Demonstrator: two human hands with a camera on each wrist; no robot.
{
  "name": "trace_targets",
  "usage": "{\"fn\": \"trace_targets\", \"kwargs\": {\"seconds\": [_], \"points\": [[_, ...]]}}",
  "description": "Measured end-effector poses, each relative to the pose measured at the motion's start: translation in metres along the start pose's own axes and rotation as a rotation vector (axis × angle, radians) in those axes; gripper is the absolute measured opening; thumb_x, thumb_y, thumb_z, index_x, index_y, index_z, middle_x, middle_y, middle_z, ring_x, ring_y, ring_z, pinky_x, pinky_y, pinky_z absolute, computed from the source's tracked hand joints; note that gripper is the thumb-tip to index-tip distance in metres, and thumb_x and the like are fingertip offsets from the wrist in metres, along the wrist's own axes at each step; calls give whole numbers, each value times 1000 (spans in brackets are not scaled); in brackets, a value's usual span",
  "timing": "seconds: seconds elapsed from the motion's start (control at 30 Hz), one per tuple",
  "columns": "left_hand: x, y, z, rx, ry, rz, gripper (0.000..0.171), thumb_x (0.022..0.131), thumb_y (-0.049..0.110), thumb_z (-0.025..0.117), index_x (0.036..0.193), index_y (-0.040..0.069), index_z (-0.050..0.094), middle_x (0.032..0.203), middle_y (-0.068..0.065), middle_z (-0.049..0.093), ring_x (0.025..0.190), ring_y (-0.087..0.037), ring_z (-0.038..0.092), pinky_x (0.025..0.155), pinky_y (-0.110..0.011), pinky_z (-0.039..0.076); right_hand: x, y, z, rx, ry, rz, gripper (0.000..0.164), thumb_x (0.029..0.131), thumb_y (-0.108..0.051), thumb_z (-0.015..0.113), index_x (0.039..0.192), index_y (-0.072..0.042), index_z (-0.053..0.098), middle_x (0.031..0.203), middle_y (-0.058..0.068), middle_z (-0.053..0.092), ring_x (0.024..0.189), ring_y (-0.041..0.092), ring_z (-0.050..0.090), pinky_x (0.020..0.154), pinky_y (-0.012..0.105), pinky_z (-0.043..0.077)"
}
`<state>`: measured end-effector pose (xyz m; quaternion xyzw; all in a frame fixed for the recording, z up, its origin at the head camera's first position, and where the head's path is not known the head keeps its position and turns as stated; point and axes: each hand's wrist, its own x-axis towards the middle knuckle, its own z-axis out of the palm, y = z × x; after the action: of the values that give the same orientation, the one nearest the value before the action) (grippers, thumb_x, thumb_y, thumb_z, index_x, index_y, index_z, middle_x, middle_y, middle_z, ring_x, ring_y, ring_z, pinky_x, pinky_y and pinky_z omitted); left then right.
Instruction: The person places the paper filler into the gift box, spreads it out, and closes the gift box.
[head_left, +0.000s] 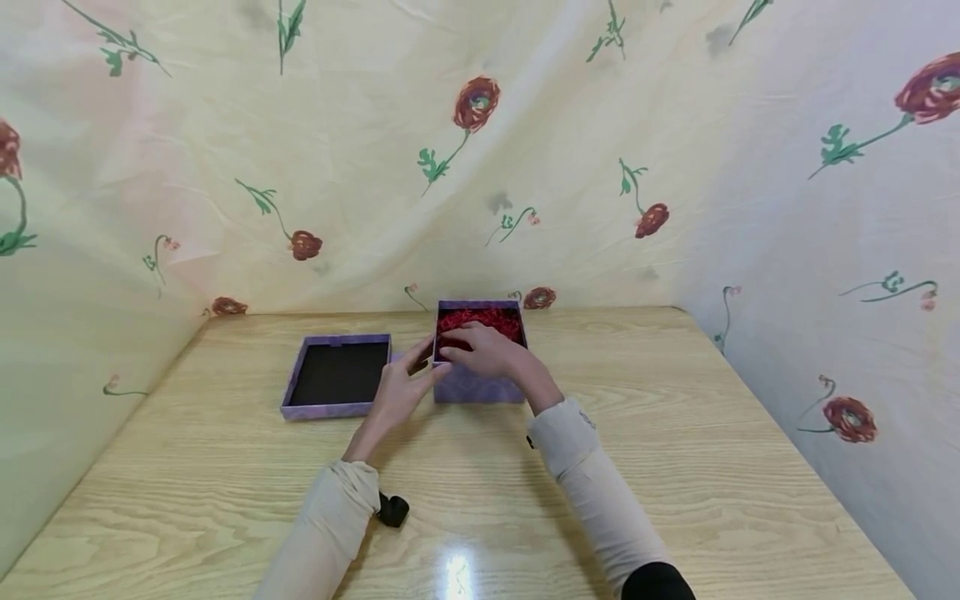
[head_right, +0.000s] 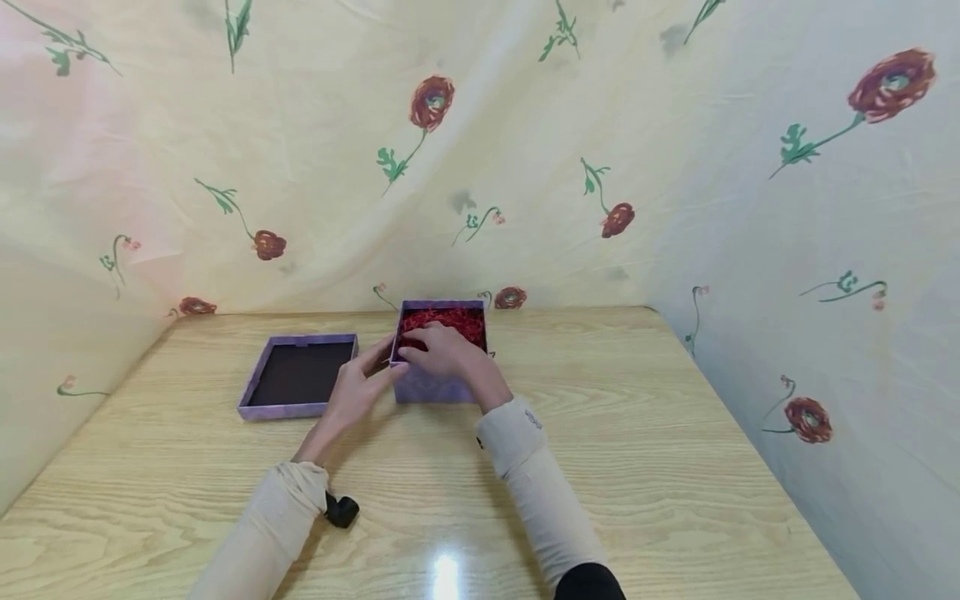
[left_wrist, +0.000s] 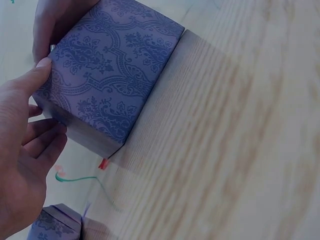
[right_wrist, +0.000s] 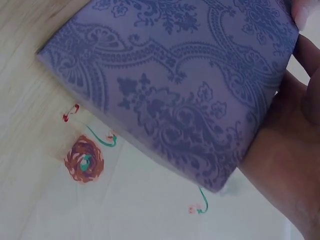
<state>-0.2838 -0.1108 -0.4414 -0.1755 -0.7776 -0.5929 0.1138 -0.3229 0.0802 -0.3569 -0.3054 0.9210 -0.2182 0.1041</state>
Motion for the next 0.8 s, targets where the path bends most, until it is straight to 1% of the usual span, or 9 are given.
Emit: {"fn": "trace_targets", "kwargs": {"seconds": [0.17,0.27,0.4,0.53,0.67,0.8], "points": [[0,-1,-1,25,7,-8,62,99,25,74,154,8,51,149,-17,55,132,-35,57,104,-47,50,-8,-2,-3,-3,62,-16,51,110,-30,53,153,-2,49,157,23,42,147,38,36,117,52,33],[-1,-1,-1,29,12,-9,62,99,25,74,154,7,51,148,-18,55,131,-36,57,104,-48,50,-14,-4,-6,3,89,-26,51,110,-30,54,153,-2,50,157,24,42,146,38,39,117,53,34],[0,-2,-2,21,11,-8,62,99,24,75,153,6,52,147,-19,55,132,-37,57,105,-50,49,-20,-7,-8,17,124,-71,50,109,-28,56,151,-1,51,154,23,46,144,38,41,116,53,36],[0,-2,-5,26,12,-7,61,98,26,76,152,7,54,145,-19,58,131,-37,57,106,-51,48,-26,-12,-8,57,151,-116,49,108,-30,58,149,-2,54,152,20,49,143,35,44,114,52,38],[-1,0,-10,58,10,-9,61,99,28,74,151,4,54,145,-19,58,133,-35,56,108,-49,46,-31,-18,-6,93,185,-139,48,108,-30,60,147,-3,57,149,17,52,140,32,47,112,50,40],[-5,2,-21,72,17,0,58,101,27,71,150,1,53,146,-22,56,133,-37,55,108,-52,45,-35,-24,-2,117,207,-160,46,107,-29,61,144,-2,58,146,14,55,138,31,49,110,50,43]]}}
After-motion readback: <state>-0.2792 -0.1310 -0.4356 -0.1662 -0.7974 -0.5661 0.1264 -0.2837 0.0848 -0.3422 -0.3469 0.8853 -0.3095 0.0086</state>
